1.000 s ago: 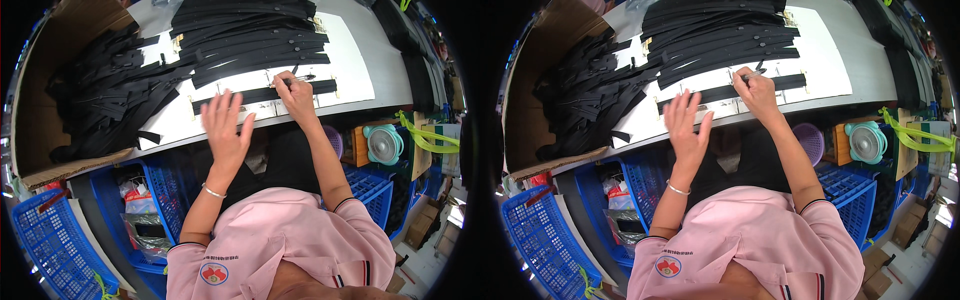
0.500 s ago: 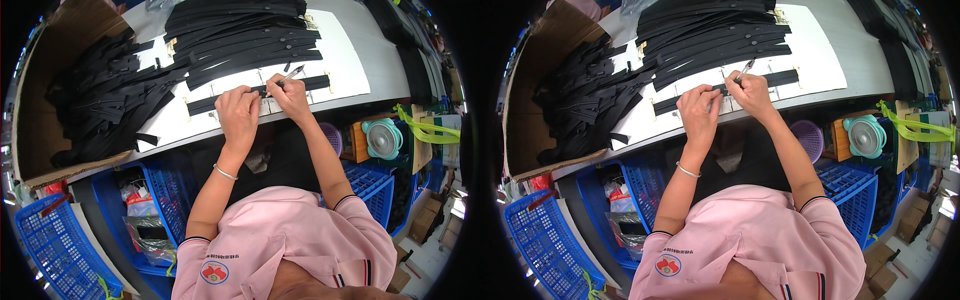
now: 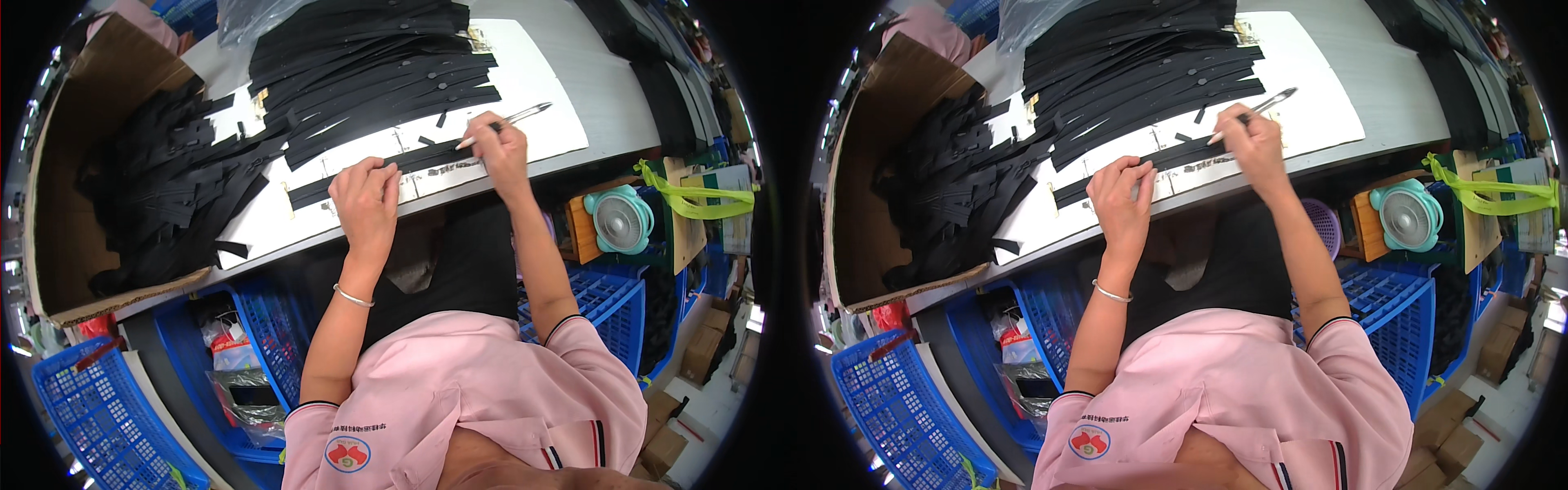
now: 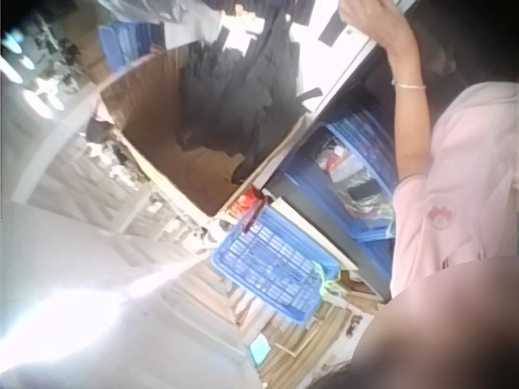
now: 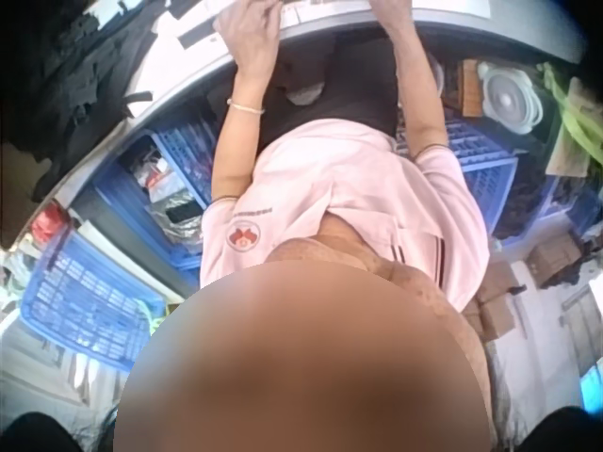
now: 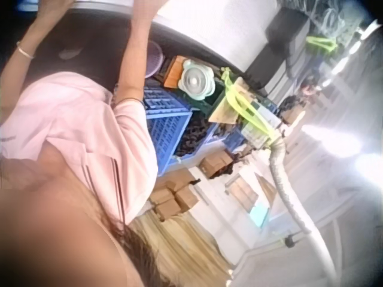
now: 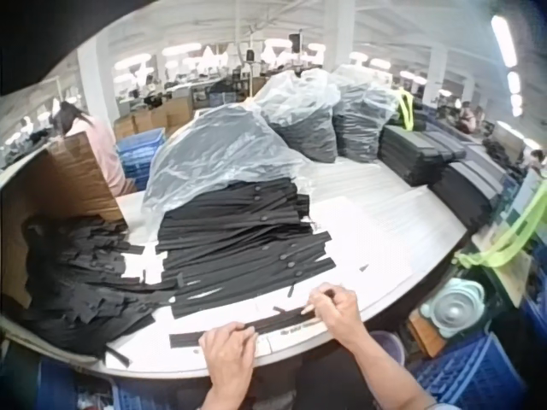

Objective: Marking and organizing black zipper strips at a workstation.

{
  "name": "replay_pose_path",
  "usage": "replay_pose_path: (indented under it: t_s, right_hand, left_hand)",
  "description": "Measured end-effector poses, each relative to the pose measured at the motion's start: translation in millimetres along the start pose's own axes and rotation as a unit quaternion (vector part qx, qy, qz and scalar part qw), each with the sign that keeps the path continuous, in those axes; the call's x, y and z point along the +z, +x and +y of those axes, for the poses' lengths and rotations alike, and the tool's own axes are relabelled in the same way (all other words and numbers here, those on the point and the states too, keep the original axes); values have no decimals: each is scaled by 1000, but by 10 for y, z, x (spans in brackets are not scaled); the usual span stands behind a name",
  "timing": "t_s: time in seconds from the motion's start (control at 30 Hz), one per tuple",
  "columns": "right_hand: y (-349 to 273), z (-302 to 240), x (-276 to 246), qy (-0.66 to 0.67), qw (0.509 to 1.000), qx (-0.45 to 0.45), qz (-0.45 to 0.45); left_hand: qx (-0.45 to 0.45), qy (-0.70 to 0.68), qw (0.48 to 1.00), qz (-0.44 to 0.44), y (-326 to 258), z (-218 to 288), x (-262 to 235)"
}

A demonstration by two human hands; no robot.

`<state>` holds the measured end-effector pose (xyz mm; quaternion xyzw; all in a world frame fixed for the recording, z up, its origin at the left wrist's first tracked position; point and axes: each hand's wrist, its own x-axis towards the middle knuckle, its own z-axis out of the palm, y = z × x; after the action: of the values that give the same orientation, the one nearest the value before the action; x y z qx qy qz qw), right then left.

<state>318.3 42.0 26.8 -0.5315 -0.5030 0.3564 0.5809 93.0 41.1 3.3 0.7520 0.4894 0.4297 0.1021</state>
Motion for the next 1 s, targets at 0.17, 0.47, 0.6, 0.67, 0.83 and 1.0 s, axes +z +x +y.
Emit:
replay_pose_path:
  t_s: [0.17, 0.47, 0.6, 0.67, 0.83, 1.0]
  right_hand:
    - [118, 78, -390, -112, 993, 40, 25]
    - [135, 238, -374, -92, 995, -1, 21]
    - [134, 259, -377, -101, 995, -15, 20]
    - [134, 306, -373, -119, 992, -28, 23]
    - [131, 345, -373, -168, 984, -58, 20]
    - [80, 259, -458, -114, 993, 8, -3]
  left_hand:
    - [-7, 14, 1000, -18, -1, 43, 6]
    - [53, -94, 993, -54, 300, 560, 615]
    - [53, -70, 995, -56, 325, 561, 807]
    - [56, -74, 994, -64, 316, 559, 814]
    - [54, -80, 993, -69, 313, 582, 807]
    - [48, -64, 995, -67, 290, 578, 819]
